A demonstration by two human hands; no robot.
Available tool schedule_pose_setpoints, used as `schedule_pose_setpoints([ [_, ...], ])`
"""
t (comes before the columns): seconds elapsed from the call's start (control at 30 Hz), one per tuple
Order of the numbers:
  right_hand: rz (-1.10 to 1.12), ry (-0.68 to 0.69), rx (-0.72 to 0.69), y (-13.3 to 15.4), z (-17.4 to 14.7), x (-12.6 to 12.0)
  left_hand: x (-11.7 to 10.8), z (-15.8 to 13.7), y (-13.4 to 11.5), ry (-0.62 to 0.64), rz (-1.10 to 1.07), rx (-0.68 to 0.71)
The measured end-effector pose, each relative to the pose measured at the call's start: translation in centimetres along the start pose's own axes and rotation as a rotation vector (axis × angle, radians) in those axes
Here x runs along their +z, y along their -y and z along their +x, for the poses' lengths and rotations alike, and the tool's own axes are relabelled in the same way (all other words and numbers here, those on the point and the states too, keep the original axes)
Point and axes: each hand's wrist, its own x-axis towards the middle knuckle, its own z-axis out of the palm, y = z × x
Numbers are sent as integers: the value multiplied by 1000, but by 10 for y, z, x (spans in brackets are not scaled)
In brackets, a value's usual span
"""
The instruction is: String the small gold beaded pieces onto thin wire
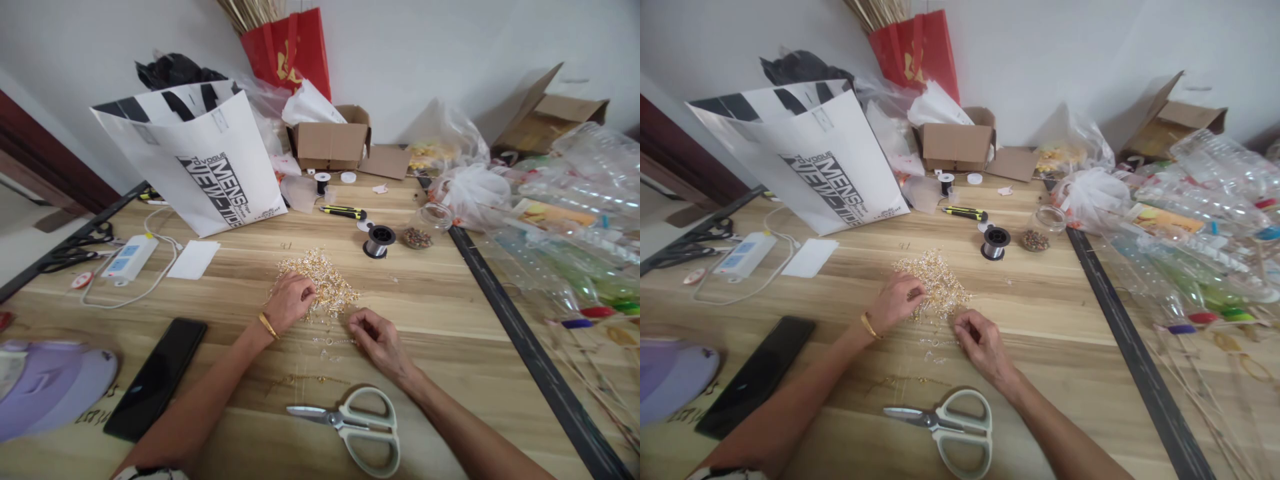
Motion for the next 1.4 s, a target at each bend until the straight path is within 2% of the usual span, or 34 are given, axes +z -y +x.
schedule_pose_setpoints([
  [0.1, 5, 9, 6, 1, 0, 0, 0, 0, -3, 12, -33, 84],
  [0.23, -3, 13, -3, 5, 0, 0, 2, -2, -10, 91, -29, 253],
  [0.33, -22, 7, -8, 6, 0, -1, 5, -4, -13, 141, 9, 318],
  [0.8, -28, 3, -27, 2, 0, 0, 5, -3, -8, 69, 126, 262],
  [1.2, -20, 6, -28, 6, -1, -2, 1, 3, -4, -1, 53, 239],
  [1.4, 13, 17, -26, 5, 0, -1, 1, 6, -9, 82, 34, 272],
])
